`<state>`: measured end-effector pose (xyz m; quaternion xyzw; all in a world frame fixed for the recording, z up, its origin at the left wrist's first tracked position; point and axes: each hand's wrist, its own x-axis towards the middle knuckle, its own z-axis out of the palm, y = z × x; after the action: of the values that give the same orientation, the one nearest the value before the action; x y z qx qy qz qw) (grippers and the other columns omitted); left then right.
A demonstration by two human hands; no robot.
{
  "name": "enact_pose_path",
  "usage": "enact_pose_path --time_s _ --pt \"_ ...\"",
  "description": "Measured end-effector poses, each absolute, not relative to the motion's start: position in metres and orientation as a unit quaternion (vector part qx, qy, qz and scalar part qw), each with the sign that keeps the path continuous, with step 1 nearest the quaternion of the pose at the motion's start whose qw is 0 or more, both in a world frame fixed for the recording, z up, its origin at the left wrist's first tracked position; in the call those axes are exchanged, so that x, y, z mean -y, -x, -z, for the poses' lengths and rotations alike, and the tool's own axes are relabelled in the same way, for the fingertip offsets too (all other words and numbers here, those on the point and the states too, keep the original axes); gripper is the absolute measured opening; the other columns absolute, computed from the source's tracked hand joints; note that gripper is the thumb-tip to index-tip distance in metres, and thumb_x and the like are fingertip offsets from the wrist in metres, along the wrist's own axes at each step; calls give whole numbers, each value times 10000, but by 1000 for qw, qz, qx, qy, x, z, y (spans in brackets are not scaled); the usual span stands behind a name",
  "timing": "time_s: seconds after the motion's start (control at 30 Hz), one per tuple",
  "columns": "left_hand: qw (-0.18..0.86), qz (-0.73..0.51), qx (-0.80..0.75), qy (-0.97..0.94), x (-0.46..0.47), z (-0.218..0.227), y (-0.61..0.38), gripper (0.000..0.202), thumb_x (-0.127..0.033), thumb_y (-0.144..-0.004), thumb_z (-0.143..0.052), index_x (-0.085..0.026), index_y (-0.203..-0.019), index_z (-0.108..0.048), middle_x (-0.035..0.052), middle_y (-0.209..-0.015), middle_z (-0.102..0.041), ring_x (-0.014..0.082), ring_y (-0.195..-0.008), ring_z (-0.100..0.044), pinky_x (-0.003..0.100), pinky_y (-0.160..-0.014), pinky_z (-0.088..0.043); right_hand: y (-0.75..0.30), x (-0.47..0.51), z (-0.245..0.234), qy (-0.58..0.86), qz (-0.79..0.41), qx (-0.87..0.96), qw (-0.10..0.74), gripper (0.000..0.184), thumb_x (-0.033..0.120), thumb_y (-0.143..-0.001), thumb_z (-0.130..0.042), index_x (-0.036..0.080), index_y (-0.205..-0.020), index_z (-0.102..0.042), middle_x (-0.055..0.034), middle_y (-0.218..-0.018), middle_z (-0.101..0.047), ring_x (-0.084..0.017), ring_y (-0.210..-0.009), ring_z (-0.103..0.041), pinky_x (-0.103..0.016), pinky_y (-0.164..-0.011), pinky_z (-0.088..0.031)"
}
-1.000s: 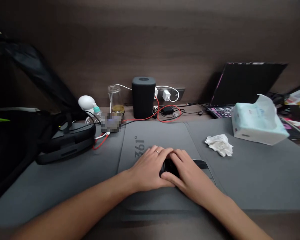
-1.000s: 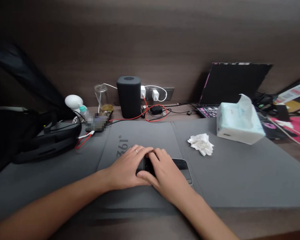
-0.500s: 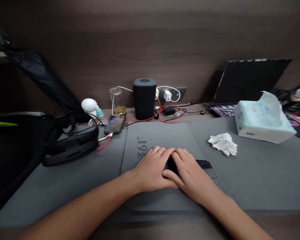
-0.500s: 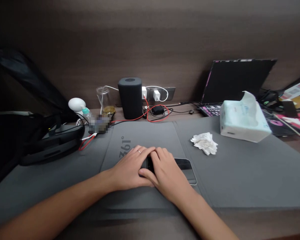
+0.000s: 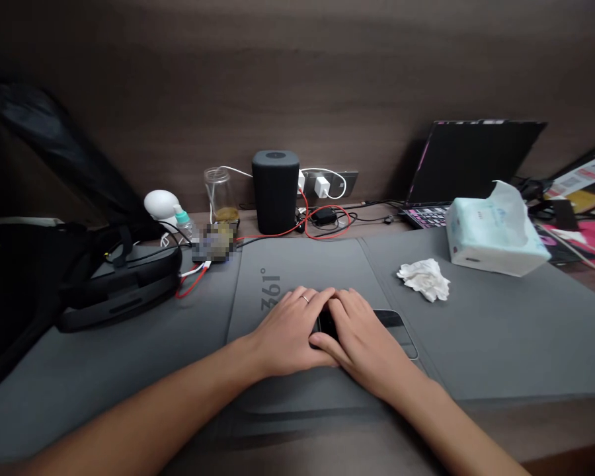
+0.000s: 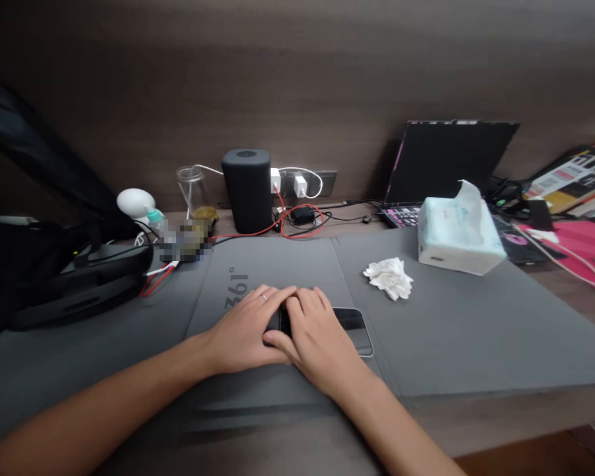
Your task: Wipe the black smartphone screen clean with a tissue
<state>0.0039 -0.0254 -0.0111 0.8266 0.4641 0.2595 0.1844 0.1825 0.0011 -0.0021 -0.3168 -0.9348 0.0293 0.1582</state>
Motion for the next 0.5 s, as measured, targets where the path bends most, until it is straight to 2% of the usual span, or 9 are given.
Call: enact_pose_path --time_s 0.2,0.5 --pt "186 -259 -466 -825 25 11 -4 845 -506 -748 -759 -210 -1425 -348 110 -1275 -591 306 -1122 -541 456 -962 -457 -183 -2 2 319 -36 932 170 316 491 -972 -469 183 -1003 -533 -135 -1044 -604 -286 -948 -546 -510 -858 -475" --pt "188 -257 -465 -826 24 8 -4 846 -513 -735 -765 -196 -1413 -370 115 -1249 -597 297 -1090 -546 450 -957 -460 -185 -4 5 321 -52 927 188 323 491 -968 -471 185 -1035 -548 -123 -1013 -600 -271 -915 -559 -484 -839 -489"
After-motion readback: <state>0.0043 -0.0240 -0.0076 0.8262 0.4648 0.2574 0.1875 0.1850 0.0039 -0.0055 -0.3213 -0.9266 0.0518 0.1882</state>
